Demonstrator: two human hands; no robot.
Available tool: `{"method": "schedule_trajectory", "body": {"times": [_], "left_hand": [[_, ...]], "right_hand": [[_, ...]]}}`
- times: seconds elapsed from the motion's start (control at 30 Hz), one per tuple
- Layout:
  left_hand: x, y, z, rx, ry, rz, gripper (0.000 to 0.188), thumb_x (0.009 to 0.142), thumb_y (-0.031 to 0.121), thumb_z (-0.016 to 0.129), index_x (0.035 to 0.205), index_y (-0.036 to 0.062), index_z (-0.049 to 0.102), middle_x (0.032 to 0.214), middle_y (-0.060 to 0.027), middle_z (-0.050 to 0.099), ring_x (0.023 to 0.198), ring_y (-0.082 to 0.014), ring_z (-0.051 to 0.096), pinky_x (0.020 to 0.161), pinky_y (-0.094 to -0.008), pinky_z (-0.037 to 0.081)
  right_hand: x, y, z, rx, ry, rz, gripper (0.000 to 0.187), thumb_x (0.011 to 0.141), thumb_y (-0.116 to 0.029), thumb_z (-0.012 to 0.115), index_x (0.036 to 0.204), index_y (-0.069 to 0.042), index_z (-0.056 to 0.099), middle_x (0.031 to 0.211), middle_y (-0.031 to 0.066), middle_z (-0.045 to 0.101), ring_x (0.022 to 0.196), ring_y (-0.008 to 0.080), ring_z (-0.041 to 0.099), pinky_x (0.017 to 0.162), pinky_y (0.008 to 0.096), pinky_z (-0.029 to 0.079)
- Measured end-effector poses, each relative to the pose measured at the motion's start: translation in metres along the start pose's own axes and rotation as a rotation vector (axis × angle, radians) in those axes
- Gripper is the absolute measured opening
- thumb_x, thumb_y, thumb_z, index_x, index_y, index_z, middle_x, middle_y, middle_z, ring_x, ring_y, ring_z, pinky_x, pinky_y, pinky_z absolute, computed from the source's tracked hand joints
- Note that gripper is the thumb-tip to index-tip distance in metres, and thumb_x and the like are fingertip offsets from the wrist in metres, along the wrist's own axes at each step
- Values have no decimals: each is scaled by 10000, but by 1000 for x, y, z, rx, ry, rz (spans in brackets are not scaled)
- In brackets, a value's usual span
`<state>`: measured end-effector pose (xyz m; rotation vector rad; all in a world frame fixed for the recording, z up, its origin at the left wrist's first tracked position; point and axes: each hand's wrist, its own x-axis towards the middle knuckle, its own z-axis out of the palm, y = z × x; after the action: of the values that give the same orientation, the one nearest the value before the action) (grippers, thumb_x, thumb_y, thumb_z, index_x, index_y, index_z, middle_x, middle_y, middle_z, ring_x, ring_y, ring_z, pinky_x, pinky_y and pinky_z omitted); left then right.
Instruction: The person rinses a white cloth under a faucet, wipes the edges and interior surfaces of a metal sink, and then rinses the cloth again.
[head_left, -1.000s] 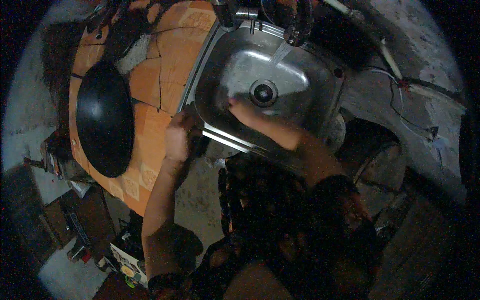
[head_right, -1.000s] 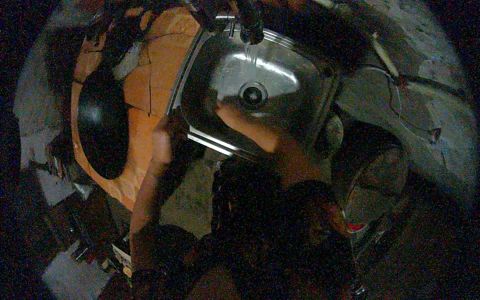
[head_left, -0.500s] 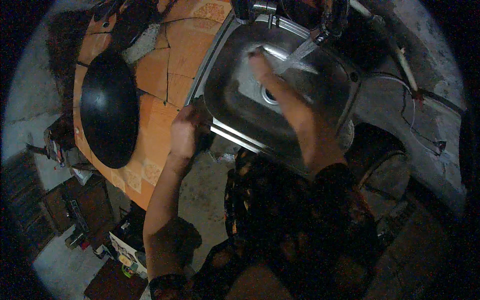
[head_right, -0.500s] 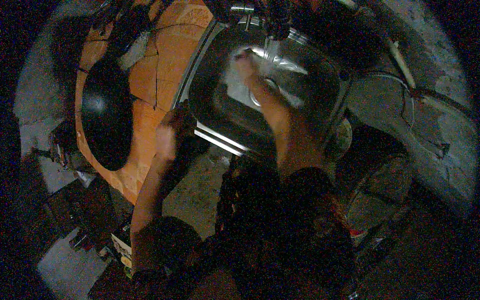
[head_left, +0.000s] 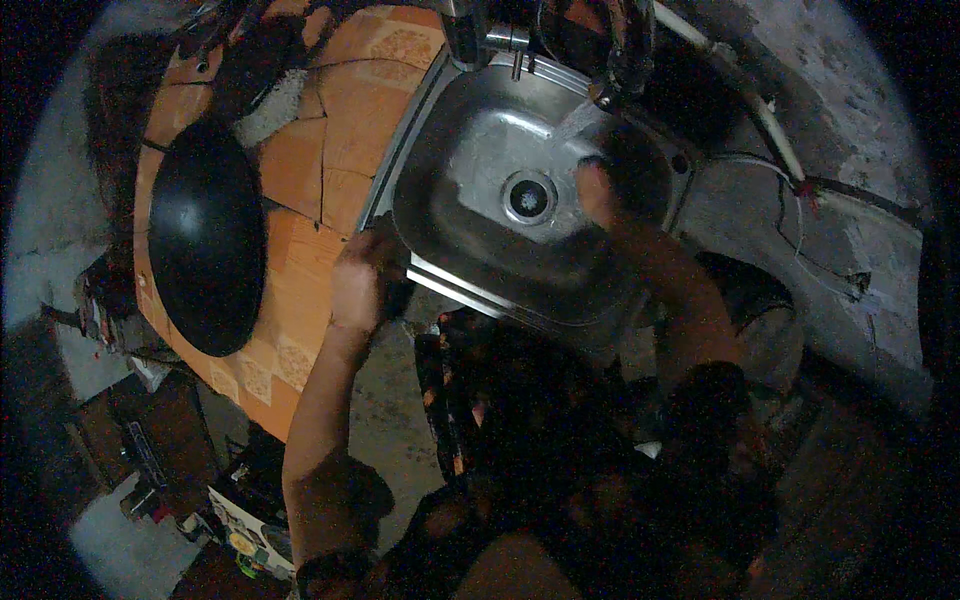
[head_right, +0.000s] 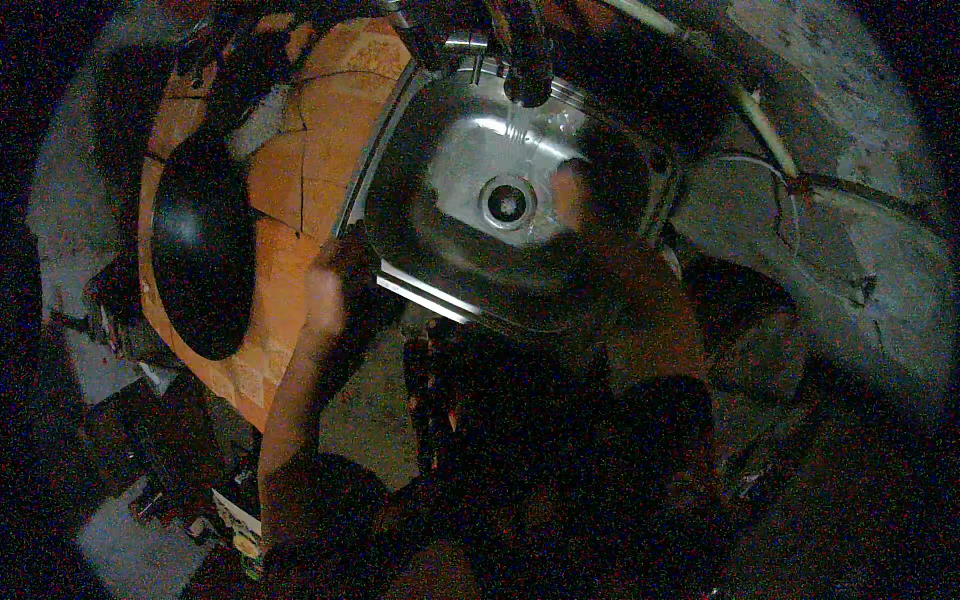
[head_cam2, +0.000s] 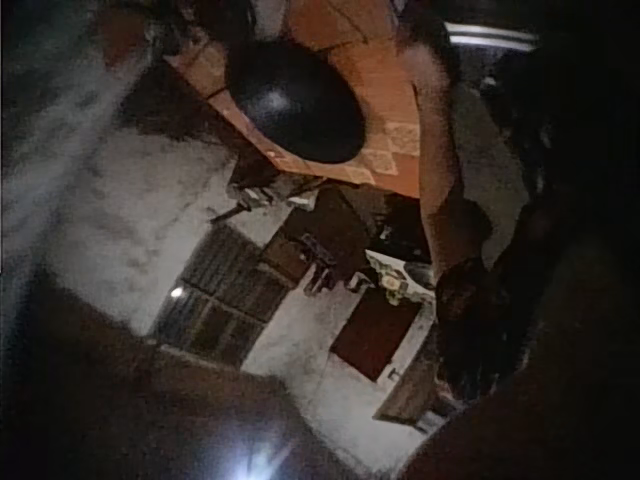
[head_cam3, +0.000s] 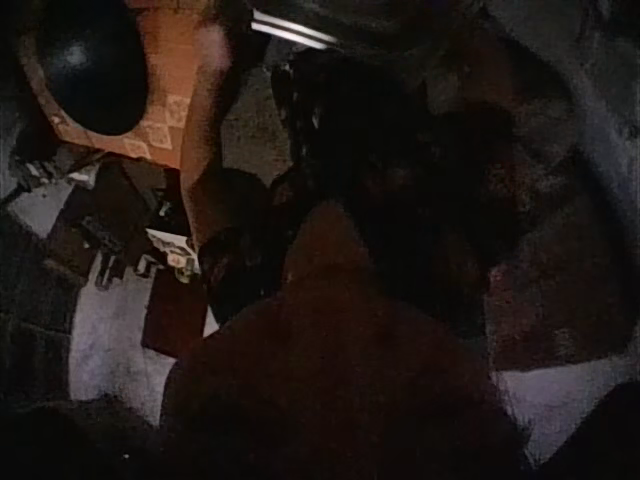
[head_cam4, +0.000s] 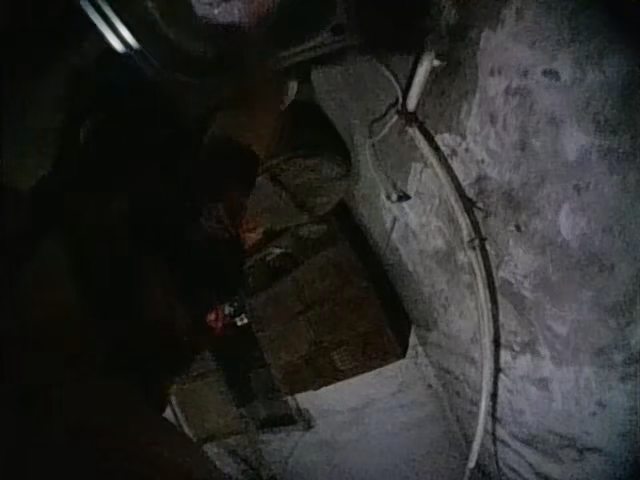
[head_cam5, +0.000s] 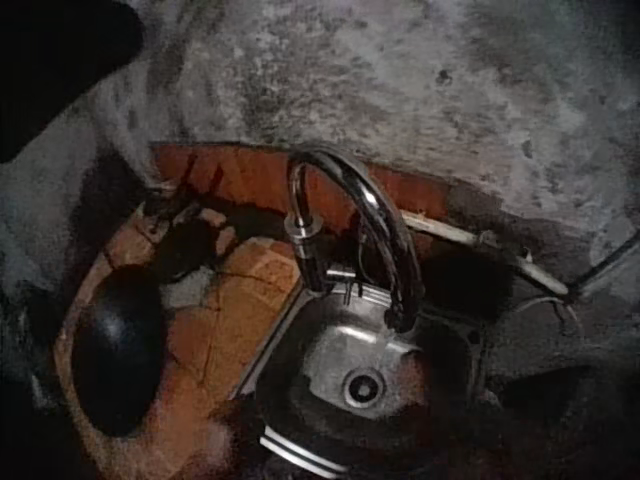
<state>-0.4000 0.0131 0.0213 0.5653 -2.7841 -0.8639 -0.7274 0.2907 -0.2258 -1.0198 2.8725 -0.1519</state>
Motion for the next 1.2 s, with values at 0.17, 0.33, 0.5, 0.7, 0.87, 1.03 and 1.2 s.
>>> {"method": "schedule_trajectory", "body": {"times": [0.17,0.33,0.5,0.7,0.87,1.03,1.2], "left_hand": [[3,-1,-6,174,-96,115,220,612,47,618,832,44,618,867,-109,580,848,-289,564,708,-356,480],[-2,-9,1,-38,-135,-160,175,654,49,614,828,32,622,896,-115,585,849,-275,575,689,-351,491],[-4,-32,8,219,-6,190,184,663,87,641,838,26,640,956,-130,588,901,-279,572,737,-349,486],[-5,-21,4,140,-101,64,248,618,89,676,864,61,653,975,-127,581,912,-306,561,764,-375,475],[-5,-13,5,126,-84,53,273,578,89,689,846,67,643,951,-111,576,906,-303,561,745,-371,478],[-12,-24,3,230,-94,124,272,591,92,686,856,60,635,943,-109,570,909,-301,561,743,-368,478],[1,-11,-2,263,-87,210,254,616,121,685,859,62,639,991,-109,574,923,-300,561,753,-375,475]], "right_hand": [[67,-123,-6,187,219,126,335,853,-207,448,1130,-25,496,1030,185,571,928,351,547,812,432,442],[18,-254,-31,479,138,-53,347,856,-217,440,1140,-25,491,1049,190,567,955,359,541,824,439,437],[-80,-203,29,884,-167,-371,342,843,-177,412,1151,-46,484,1031,193,579,934,367,551,825,457,433],[-80,-52,-38,55,-513,-323,308,846,-181,407,1069,-6,527,985,193,592,894,358,576,842,432,425],[-95,-107,-66,-34,-524,-128,258,840,-114,411,1035,7,528,971,216,593,872,372,589,797,450,454],[-75,-203,-13,614,-504,-302,388,892,-206,354,1246,-50,389,1249,196,446,1142,337,445,960,414,348],[-90,-170,33,916,-623,-152,474,893,-237,376,1317,-25,364,1277,215,438,1166,315,431,973,392,344]]}}
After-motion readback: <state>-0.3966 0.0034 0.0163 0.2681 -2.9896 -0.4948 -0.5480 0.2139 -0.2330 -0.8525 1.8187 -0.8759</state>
